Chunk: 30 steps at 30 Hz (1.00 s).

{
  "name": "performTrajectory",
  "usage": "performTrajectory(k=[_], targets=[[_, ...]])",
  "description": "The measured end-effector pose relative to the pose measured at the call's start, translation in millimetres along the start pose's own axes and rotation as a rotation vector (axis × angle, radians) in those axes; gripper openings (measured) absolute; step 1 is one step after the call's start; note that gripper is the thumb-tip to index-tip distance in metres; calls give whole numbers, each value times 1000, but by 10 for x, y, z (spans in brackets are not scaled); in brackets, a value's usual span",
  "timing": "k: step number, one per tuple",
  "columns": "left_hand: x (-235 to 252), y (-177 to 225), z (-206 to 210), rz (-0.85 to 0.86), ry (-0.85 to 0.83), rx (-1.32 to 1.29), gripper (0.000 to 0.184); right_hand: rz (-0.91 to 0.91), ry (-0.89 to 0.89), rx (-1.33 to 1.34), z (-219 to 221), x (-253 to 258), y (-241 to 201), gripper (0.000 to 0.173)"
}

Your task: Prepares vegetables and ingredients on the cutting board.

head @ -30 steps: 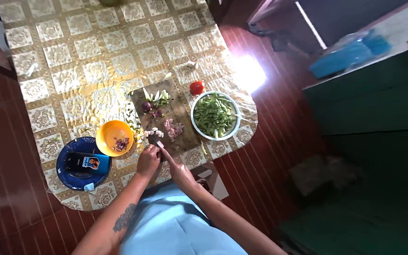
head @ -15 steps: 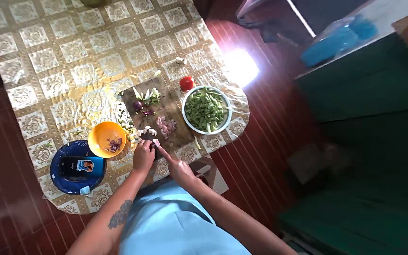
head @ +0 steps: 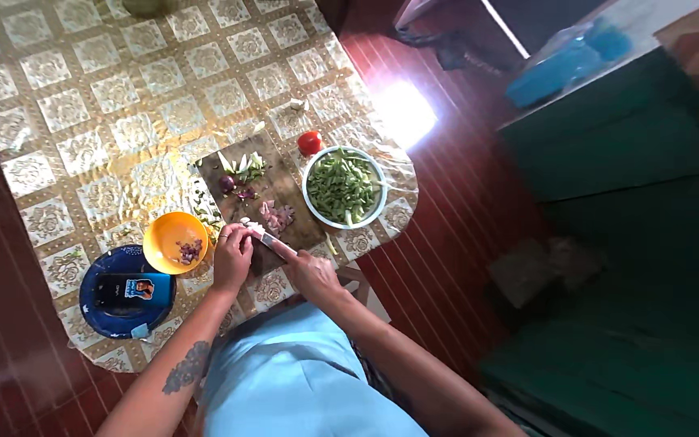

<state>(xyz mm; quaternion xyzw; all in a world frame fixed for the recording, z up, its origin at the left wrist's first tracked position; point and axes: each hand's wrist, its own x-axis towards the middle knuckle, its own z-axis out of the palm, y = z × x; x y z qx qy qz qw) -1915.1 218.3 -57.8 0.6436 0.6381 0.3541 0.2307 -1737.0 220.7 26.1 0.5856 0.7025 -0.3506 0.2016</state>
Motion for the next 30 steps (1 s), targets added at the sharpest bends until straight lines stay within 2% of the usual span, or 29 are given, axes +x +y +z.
performTrajectory(k=[2, 5, 10, 13, 17, 22, 25, 27, 30], targets=[[37, 2, 9, 25, -34, 6, 22, 2, -5, -30, -74, 2, -29, 61], [116, 65, 51, -49, -113, 28, 32, 5, 1, -67, -110, -34, -59, 62], [242, 49, 124, -66, -158, 27, 16, 19, -9, -94, -185, -223, -20, 56], [281, 28, 69, -43, -113, -20, 14, 49, 18, -54, -202, -323, 108, 55], [280, -31, -64, -98, -66, -6, 15, 58, 34, 0, -179, -385, 261, 54], [184, -126, -69, 19, -237, 172, 20, 58, 22, 71, -80, -384, 316, 55], [93, -144, 23, 25, -254, 262, 22, 60, -27, 96, -40, -370, 274, 57], [22, -145, 93, 83, -241, 254, 16, 52, -30, 126, -13, -369, 267, 57], [-87, -69, 112, 85, -293, 160, 18, 41, 3, 173, 51, -360, 276, 55]])
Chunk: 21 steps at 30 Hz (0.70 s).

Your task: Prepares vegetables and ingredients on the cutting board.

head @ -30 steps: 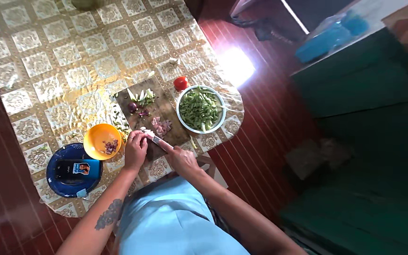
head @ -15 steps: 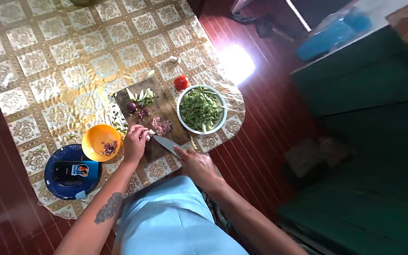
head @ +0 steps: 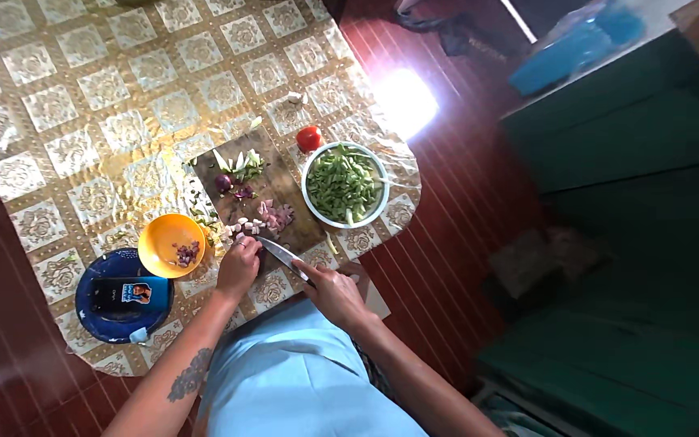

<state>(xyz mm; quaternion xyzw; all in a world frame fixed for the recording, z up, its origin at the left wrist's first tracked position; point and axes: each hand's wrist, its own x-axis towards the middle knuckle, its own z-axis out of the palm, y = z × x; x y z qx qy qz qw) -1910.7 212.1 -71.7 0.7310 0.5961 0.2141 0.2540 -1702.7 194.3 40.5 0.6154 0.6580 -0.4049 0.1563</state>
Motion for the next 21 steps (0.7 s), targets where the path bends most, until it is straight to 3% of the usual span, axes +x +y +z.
performTrajectory(k=[5, 12, 21], targets=[[-31, 43, 35, -177, 104, -108, 14, -36, 17, 107, 84, 45, 21, 52], [-85, -10, 95, -133, 161, -135, 9, -89, -104, 72, 208, 128, -82, 60], [-22, 29, 74, -131, 75, -58, 13, -69, -126, -18, 309, 159, -127, 69]])
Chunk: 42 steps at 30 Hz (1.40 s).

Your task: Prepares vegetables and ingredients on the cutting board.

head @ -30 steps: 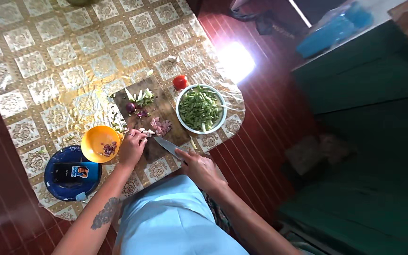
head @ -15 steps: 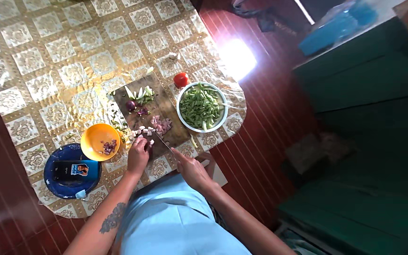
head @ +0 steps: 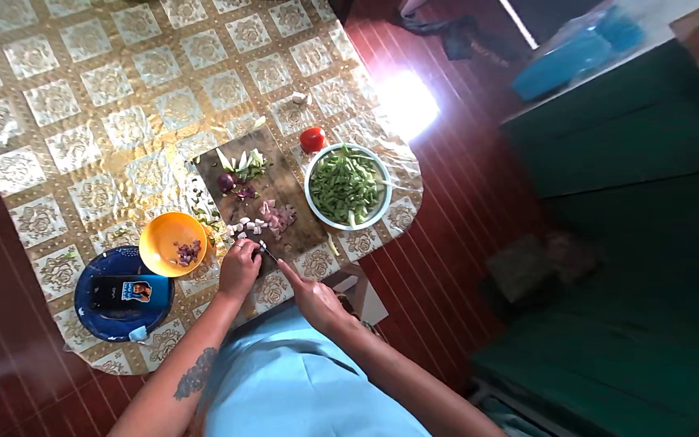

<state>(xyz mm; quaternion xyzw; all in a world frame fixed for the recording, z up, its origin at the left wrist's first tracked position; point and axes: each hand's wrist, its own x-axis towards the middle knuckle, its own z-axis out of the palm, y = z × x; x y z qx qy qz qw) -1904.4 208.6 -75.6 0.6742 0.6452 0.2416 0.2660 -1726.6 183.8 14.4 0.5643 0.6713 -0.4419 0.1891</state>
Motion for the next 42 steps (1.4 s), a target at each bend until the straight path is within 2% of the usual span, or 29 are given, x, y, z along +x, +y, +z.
performTrajectory(k=[6, 10, 13, 17, 21, 33, 38, 42], targets=[[5, -42, 68, 73, 35, 44, 10, 41, -20, -36, -110, 268, -86, 67], [-3, 7, 83, 20, 68, 30, 11, 24, 22, -22, 27, 235, -20, 69], [-8, -15, 103, 33, 118, 24, 9, 50, 15, -17, -14, 271, -149, 69], [-38, -46, 115, 36, 87, 49, 9, 69, 6, -17, -25, 467, -301, 72], [2, -19, 88, 8, 107, 11, 10, 82, 24, -23, 113, 309, -117, 70], [-83, 2, 112, -19, 73, 2, 10, 121, 0, -48, 100, 314, -293, 74], [-75, 67, 69, -110, 96, -58, 11, 135, -13, -72, 131, 233, -288, 73], [-145, 110, 35, -117, 144, -196, 13, 31, 112, 38, 185, 270, -85, 66]])
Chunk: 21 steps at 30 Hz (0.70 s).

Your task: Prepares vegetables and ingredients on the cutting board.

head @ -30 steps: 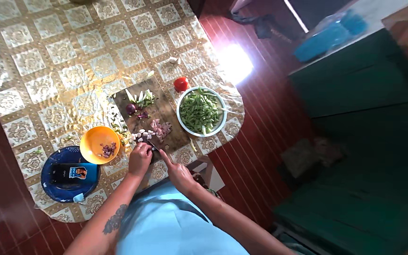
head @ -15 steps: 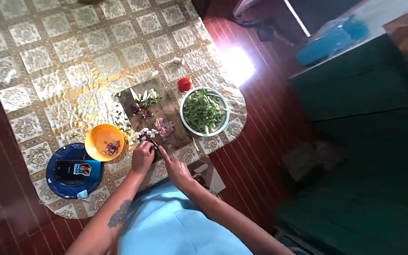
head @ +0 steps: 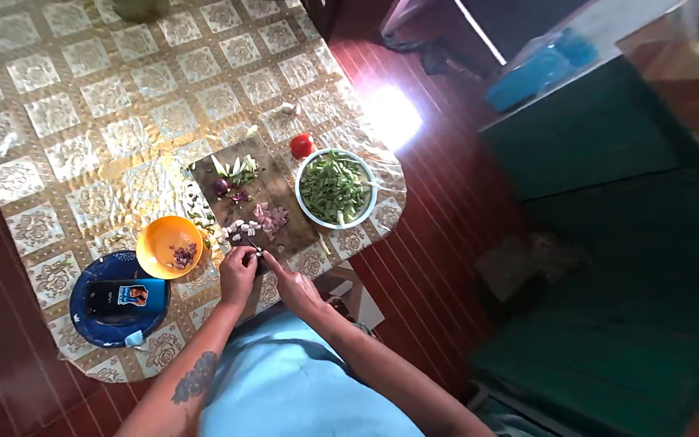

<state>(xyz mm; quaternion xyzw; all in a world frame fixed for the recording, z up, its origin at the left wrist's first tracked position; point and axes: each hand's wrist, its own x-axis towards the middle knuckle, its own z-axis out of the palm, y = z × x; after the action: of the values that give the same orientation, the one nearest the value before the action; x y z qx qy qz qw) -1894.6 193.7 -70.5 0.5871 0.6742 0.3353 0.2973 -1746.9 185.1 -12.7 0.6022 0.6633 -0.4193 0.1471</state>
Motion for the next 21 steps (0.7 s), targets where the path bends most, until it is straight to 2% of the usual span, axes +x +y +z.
performTrajectory(k=[2, 4, 7, 10, 12, 16, 21], targets=[[79, 54, -87, 16, 42, -2, 17, -73, 114, 71, -2, -22, 66, 62], [210, 62, -165, 34, 15, 55, 21, -103, 198, 120, -50, -37, 28, 60], [393, 102, -177, 96, -75, 140, 27, -74, 149, 141, -231, 22, -87, 60], [501, 133, -182, 121, -61, 189, 26, -54, 143, 129, -344, 109, -130, 61], [541, 114, -197, 74, -61, 266, 26, -42, 156, 112, -376, 129, -127, 63], [551, 111, -217, -40, -126, 367, 37, -10, 117, 55, -385, 203, -81, 65], [511, 155, -164, -102, -193, 312, 40, -50, 76, 17, -372, 220, -114, 62]])
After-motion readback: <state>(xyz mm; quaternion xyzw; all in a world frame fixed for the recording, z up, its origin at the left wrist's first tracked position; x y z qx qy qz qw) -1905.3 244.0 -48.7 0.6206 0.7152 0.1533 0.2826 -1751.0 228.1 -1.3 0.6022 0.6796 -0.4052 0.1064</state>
